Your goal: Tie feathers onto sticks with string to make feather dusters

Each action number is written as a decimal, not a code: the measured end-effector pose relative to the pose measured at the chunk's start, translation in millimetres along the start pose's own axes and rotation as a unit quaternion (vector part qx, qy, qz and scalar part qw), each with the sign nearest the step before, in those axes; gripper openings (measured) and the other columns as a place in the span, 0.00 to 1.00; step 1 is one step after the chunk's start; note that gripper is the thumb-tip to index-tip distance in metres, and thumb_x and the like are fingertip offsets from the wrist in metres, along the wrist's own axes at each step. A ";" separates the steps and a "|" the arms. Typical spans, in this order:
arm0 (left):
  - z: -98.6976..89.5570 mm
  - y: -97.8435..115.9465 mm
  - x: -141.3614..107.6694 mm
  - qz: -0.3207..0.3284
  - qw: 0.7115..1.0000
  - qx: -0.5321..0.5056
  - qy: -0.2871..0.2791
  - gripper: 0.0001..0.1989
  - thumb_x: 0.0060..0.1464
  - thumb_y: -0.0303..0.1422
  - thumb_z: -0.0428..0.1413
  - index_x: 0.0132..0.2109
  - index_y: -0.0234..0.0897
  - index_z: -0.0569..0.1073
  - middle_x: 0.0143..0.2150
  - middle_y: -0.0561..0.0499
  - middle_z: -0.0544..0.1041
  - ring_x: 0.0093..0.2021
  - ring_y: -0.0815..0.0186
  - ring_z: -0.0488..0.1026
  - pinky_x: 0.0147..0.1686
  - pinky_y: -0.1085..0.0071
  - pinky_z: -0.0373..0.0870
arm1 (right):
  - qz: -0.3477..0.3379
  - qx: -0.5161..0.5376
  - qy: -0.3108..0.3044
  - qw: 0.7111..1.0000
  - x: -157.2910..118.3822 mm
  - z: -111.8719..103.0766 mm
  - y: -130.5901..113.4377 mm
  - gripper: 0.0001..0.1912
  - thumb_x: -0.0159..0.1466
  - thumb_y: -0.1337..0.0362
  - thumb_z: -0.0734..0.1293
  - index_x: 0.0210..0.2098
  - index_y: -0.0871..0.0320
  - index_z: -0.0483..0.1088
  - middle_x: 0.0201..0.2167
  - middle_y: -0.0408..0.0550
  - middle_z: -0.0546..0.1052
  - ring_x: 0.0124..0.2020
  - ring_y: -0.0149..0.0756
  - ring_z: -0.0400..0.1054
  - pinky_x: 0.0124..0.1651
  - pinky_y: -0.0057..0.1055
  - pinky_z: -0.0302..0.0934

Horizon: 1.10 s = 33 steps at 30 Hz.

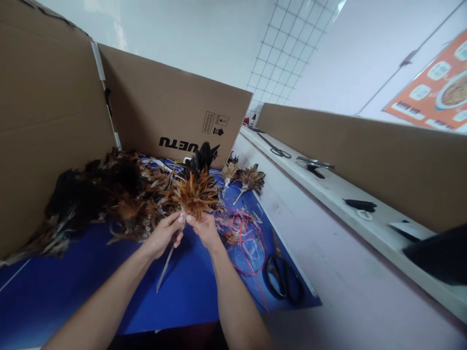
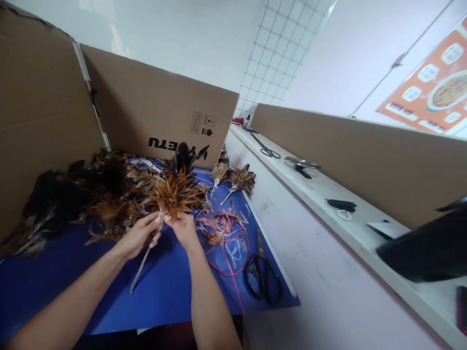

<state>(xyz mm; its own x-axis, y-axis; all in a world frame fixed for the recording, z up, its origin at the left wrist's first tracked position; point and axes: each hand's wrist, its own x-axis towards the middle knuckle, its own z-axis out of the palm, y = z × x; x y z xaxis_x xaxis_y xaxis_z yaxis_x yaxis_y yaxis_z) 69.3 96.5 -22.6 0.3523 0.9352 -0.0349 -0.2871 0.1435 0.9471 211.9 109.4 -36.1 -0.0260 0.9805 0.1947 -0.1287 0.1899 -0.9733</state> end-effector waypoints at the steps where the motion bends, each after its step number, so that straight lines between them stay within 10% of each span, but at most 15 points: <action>1: -0.4 -0.8 0.5 0.009 1.000 0.016 0.005 0.20 0.51 0.43 0.59 0.46 0.34 0.72 0.23 0.59 0.60 0.18 0.74 0.61 0.13 0.79 0.59 | -0.006 -0.009 0.001 1.000 -0.1 -0.8 0.5 0.15 0.52 0.53 0.72 0.26 0.60 0.74 0.21 0.42 0.72 0.23 0.28 0.61 0.27 0.26 0.57; 12: -0.8 -14.4 5.0 0.079 0.984 0.136 0.088 0.23 0.54 0.44 0.55 0.50 0.31 0.72 0.18 0.59 0.62 0.16 0.75 0.58 0.11 0.80 0.58 | -0.033 -0.063 0.057 0.996 -3.5 1.6 3.8 0.11 0.55 0.60 0.69 0.22 0.61 0.72 0.22 0.44 0.74 0.25 0.30 0.66 0.33 0.28 0.60; 25: 4.5 -3.1 4.3 0.013 0.998 -0.013 0.053 0.19 0.49 0.44 0.58 0.39 0.30 0.75 0.28 0.50 0.73 0.19 0.70 0.68 0.11 0.76 0.62 | -0.005 0.019 0.065 0.998 -5.2 4.3 -2.8 0.09 0.52 0.61 0.71 0.20 0.60 0.73 0.20 0.43 0.74 0.24 0.29 0.66 0.33 0.28 0.62; 33: -1.3 -1.3 5.3 -0.002 0.996 0.037 0.081 0.17 0.45 0.42 0.63 0.36 0.31 0.77 0.24 0.52 0.72 0.22 0.72 0.67 0.19 0.77 0.66 | -0.004 -0.070 0.094 0.993 -7.1 -0.8 -1.5 0.11 0.52 0.58 0.71 0.22 0.60 0.75 0.14 0.37 0.65 0.17 0.23 0.49 0.23 0.24 0.47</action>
<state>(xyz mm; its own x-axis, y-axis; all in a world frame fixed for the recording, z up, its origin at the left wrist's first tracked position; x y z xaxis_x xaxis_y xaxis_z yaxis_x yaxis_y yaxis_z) 70.3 101.6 -24.4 0.2030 0.9755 -0.0844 -0.2165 0.1288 0.9677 213.1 102.2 -36.1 0.1618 0.9685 0.1890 0.0116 0.1897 -0.9818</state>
